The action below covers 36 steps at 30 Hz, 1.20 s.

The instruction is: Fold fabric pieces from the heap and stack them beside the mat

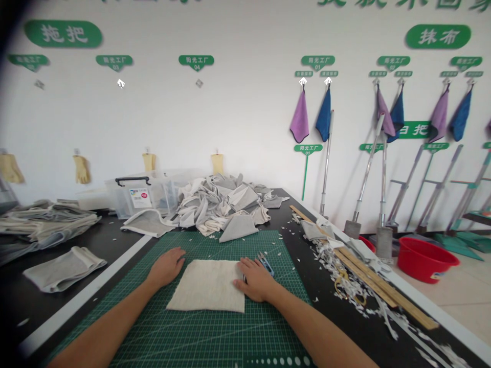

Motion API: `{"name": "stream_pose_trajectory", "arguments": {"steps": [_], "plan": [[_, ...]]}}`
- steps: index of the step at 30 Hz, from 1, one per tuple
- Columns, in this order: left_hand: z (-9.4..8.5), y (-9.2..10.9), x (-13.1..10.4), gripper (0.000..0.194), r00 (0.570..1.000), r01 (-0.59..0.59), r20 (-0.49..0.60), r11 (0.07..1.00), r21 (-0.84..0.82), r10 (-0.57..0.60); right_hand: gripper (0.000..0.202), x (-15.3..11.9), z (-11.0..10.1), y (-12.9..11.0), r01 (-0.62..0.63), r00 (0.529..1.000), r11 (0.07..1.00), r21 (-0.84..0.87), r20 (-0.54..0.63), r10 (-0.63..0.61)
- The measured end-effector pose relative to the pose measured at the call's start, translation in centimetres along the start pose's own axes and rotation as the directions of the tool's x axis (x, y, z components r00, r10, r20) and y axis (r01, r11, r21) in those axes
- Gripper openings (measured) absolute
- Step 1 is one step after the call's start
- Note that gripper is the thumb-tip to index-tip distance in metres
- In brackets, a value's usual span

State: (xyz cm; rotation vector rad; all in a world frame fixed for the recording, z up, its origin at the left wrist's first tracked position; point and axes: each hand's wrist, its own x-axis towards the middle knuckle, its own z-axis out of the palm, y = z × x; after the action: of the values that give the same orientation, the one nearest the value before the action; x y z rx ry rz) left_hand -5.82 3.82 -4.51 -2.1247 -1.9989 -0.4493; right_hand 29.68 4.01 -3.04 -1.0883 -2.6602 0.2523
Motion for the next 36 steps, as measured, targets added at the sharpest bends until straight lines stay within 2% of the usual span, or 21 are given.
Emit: {"name": "stream_pose_trajectory", "arguments": {"steps": [6, 12, 15, 18, 20, 23, 29, 33, 36], "plan": [[0.3, -0.2, 0.0, 0.033, 0.993, -0.122, -0.002, 0.990, -0.068, 0.122, 0.057, -0.2, -0.2, -0.5, 0.040, 0.991, 0.999, 0.002, -0.125, -0.039], [0.2, -0.1, 0.0, 0.033, 0.992, -0.126, -0.008, 0.989, -0.081, 0.126, 0.053, -0.3, 0.3, -0.4, 0.025, 0.982, 0.998, 0.050, -0.190, -0.015], [0.3, -0.2, -0.1, 0.033, 0.993, -0.121, -0.018, 0.989, -0.079, 0.120, 0.053, 0.0, 0.9, -0.3, -0.052, 0.963, 0.997, 0.063, -0.260, 0.066], [0.4, -0.2, -0.1, 0.034, 0.994, -0.105, -0.012, 0.991, -0.084, 0.105, 0.051, 0.4, 1.3, -0.2, -0.179, 0.919, 0.983, 0.048, -0.349, 0.184], [0.3, -0.1, -0.2, 0.034, 0.996, -0.086, -0.005, 0.992, -0.091, 0.086, 0.049, 0.5, 1.2, -0.2, -0.206, 0.905, 0.978, 0.024, -0.376, 0.200], [0.1, 0.7, -0.2, 0.039, 0.999, -0.032, 0.019, 0.992, -0.122, 0.035, 0.045, 0.5, 1.0, -0.4, -0.165, 0.919, 0.986, -0.009, -0.363, 0.150], [-1.1, 3.8, -0.6, 0.053, 0.980, 0.145, 0.155, 0.982, -0.117, -0.126, 0.038, 0.2, 0.4, -1.7, -0.092, 0.926, 0.995, -0.047, -0.372, 0.068], [-1.1, 4.9, -0.7, 0.054, 0.974, 0.142, 0.208, 0.962, -0.233, -0.093, 0.036, 0.1, 0.3, -2.1, -0.063, 0.938, 0.997, -0.050, -0.343, 0.042], [-0.6, 4.8, -0.5, 0.065, 0.971, 0.166, 0.221, 0.918, -0.361, -0.088, 0.035, 0.1, 0.5, -1.9, -0.073, 0.951, 0.996, -0.042, -0.303, 0.057]]}}
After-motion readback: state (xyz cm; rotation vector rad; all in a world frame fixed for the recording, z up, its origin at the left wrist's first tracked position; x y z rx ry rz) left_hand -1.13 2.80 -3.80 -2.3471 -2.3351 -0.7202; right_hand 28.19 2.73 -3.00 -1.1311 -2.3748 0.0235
